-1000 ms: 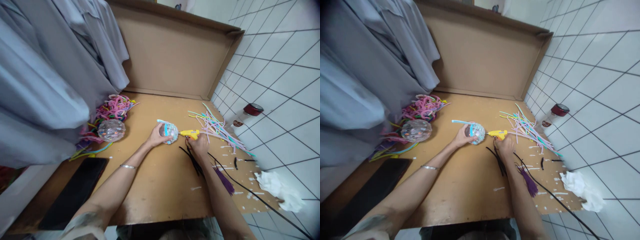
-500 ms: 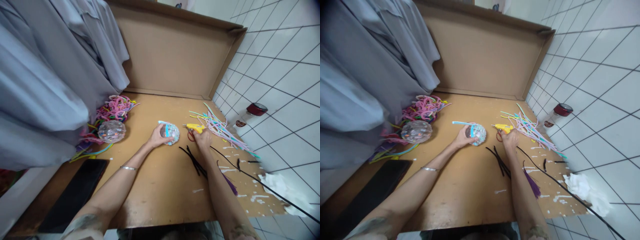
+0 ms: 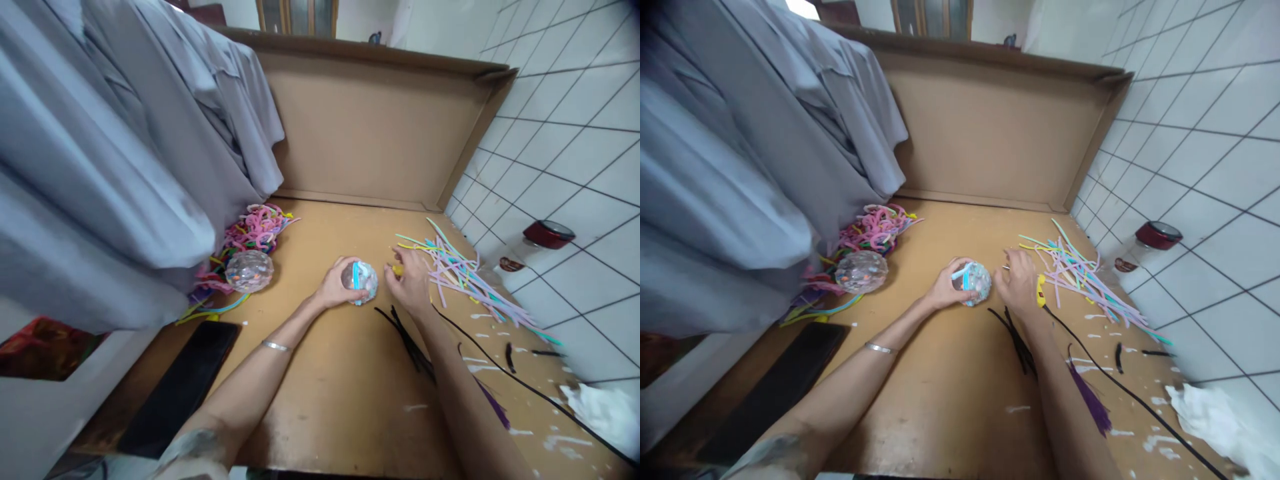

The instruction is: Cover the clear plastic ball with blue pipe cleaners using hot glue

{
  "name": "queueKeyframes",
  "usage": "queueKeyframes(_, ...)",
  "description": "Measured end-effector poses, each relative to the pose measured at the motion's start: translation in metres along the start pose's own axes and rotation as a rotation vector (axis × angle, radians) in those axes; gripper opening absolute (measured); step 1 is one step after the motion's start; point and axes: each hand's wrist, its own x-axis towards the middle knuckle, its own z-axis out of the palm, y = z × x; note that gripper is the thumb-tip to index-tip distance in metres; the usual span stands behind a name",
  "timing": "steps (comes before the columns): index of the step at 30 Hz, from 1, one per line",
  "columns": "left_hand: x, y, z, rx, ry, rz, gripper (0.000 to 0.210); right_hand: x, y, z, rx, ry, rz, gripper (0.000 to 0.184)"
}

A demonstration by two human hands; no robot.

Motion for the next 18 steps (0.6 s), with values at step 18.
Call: queueKeyframes(18, 0.001, 0.009, 0.003, -0.003, 0.016, 0.03, 0.073, 0.004, -0.04, 0.002, 0.313, -0.013, -0.048, 0.023)
